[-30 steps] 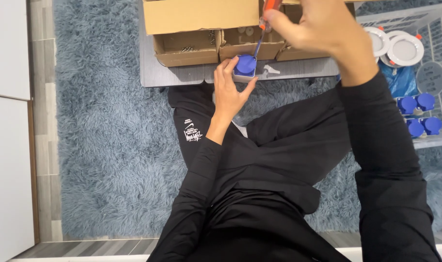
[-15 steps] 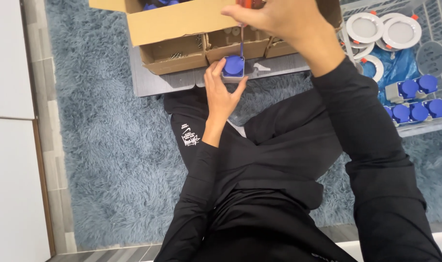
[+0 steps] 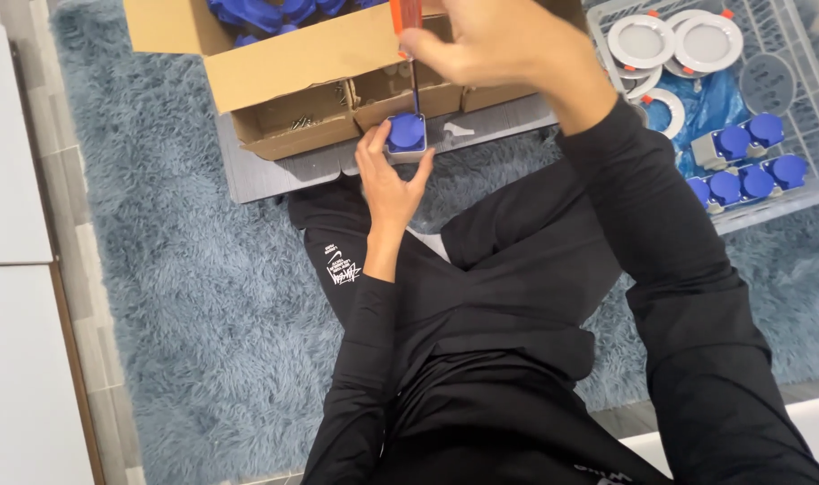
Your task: The person sits on the floor and uses a screwdriver to tighten screws into a blue plastic electrical component. They then attach a white circular part and a black connector to the blue component, securing them with additional screws.
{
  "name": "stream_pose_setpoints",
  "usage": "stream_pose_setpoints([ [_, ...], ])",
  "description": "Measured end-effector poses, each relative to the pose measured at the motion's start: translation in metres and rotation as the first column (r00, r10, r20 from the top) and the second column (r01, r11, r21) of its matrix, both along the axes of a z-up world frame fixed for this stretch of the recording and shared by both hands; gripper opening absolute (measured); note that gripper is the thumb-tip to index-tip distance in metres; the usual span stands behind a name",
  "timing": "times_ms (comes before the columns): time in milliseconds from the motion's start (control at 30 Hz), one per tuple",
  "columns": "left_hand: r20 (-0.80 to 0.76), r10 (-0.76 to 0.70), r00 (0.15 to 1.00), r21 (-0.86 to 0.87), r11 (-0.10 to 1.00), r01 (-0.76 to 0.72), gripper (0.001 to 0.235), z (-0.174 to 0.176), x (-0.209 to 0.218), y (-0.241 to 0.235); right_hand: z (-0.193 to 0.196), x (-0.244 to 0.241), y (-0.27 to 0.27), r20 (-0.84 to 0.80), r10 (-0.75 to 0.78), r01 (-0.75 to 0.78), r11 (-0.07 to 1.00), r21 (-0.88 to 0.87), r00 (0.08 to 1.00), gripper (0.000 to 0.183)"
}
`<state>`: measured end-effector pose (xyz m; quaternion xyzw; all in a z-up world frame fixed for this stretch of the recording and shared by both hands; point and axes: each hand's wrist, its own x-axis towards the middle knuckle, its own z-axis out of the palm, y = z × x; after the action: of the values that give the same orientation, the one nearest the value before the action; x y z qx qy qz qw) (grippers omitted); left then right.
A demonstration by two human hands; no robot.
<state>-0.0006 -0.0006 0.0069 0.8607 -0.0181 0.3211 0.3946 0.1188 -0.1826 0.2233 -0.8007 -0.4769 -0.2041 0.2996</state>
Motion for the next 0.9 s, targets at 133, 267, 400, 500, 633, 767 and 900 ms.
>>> stream_pose_setpoints([
  [133, 0.003, 0.002, 1.0, -0.002, 1.0, -0.002, 0.082, -0.001, 0.0, 0.0, 0.021, -0.008, -0.004, -0.271, 0.061, -0.083, 0.994, -0.07, 0.961, 0.016],
  [267, -0.01, 0.002, 1.0, -0.011, 1.0, -0.002, 0.083, -0.003, 0.0, 0.001, 0.024, -0.011, 0.0, -0.248, 0.139, -0.143, 0.99, 0.0, 0.959, 0.023],
  [400, -0.001, -0.002, 1.0, -0.005, 1.0, 0.002, 0.084, -0.005, 0.001, 0.002, 0.001, -0.003, -0.002, -0.108, -0.079, 0.071, 0.994, -0.08, 0.991, 0.022],
  [500, 0.007, -0.006, 1.0, 0.002, 1.0, 0.006, 0.084, -0.004, 0.002, 0.002, 0.0, -0.004, -0.002, -0.065, -0.085, 0.08, 0.994, -0.073, 0.994, 0.028],
  [633, 0.002, -0.004, 1.0, -0.009, 1.0, 0.004, 0.083, -0.003, 0.001, 0.001, 0.005, -0.01, 0.002, -0.076, -0.075, 0.072, 0.997, -0.034, 0.994, 0.028],
  [767, -0.017, -0.002, 1.0, -0.028, 1.0, 0.001, 0.084, -0.006, 0.0, 0.0, -0.003, -0.013, 0.002, -0.034, -0.045, 0.045, 0.999, 0.003, 0.998, 0.021],
  [900, 0.0, 0.015, 1.0, 0.0, 1.0, -0.015, 0.084, -0.003, 0.001, 0.0, -0.002, -0.021, 0.0, 0.016, -0.02, 0.019, 0.998, 0.06, 1.0, 0.031],
])
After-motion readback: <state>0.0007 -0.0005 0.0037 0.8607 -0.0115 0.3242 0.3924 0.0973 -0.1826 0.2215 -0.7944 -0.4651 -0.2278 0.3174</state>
